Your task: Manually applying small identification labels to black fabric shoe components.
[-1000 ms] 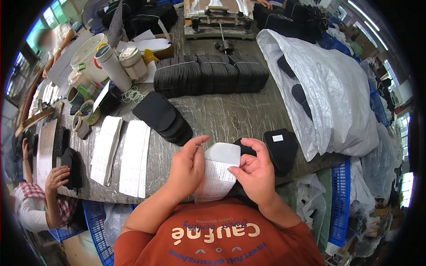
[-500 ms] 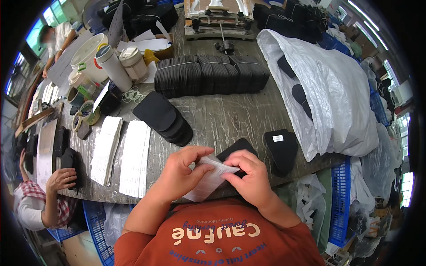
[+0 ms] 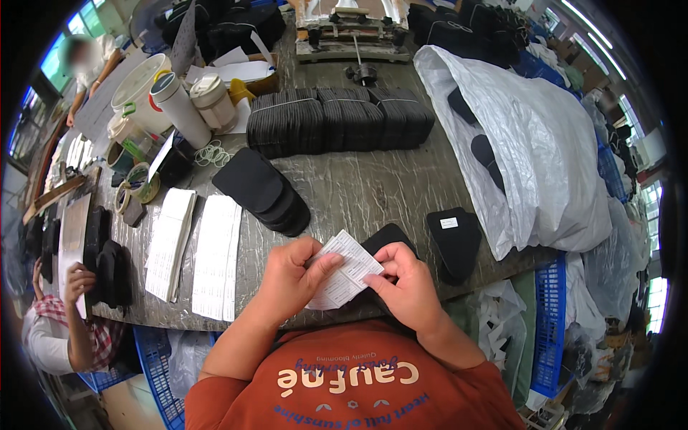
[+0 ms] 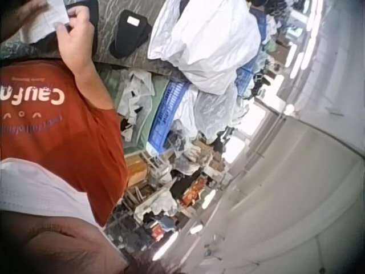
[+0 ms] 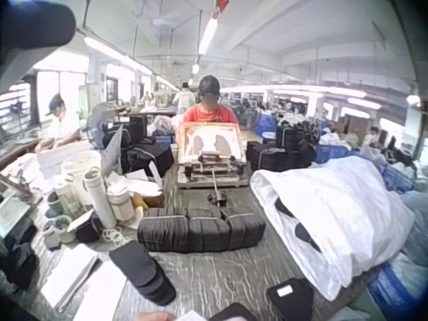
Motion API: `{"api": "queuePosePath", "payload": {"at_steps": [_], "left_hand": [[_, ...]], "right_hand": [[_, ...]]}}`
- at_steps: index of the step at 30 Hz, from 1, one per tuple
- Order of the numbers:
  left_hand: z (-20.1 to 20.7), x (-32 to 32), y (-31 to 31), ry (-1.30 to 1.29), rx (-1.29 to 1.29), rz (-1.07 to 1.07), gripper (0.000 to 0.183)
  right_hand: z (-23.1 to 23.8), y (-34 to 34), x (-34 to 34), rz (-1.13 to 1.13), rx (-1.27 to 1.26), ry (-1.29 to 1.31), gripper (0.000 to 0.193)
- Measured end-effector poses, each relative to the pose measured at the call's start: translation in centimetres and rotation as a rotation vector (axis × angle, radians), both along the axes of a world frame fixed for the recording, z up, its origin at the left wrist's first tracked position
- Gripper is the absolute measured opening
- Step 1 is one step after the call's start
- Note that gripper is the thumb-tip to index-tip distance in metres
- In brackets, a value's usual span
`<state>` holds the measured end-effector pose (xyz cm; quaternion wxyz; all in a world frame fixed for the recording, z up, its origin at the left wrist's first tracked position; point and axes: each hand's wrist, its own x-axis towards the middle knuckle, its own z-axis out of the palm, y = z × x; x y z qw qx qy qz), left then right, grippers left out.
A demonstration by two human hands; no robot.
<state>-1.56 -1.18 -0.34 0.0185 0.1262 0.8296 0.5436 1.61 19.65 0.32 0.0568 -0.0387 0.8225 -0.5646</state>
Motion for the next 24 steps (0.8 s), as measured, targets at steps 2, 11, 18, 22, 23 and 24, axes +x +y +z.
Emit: {"api": "queuePosePath", "payload": {"at_steps": [2,11,18,22,23,24], "left_hand": [[-0.1,0.3,0.5,0.004,0.018,0.023,0.019],[0.2,0.6,-0.5,0.254,-0.276,-0.476,0.018],[-0.8,1.5,1.8,0.451,-0.318,-0.571,0.023],[-0.9,1.6,1.8,0.455,-0.34,-0.588,0.023],[-0.9,1.6,1.8,0.454,-0.34,-0.586,0.023],[-0.9,1.6,1.8,0.446,-0.34,-0.589,0.023]], "right_hand": [[-0.7,0.2,0.0,-0.008,0.007,-0.02,0.017],[-1.0,3.7,-1.8,-0.235,-0.203,0.089,0.007],[-2.6,3.4,-2.3,-0.176,-0.088,-0.016,0.005],[-2.4,3.0,-2.4,-0.156,-0.089,-0.06,0.006],[-2.6,3.0,-2.4,-0.155,-0.088,-0.06,0.006],[-2.9,3.0,-2.5,-0.155,-0.075,-0.052,0.007]]}}
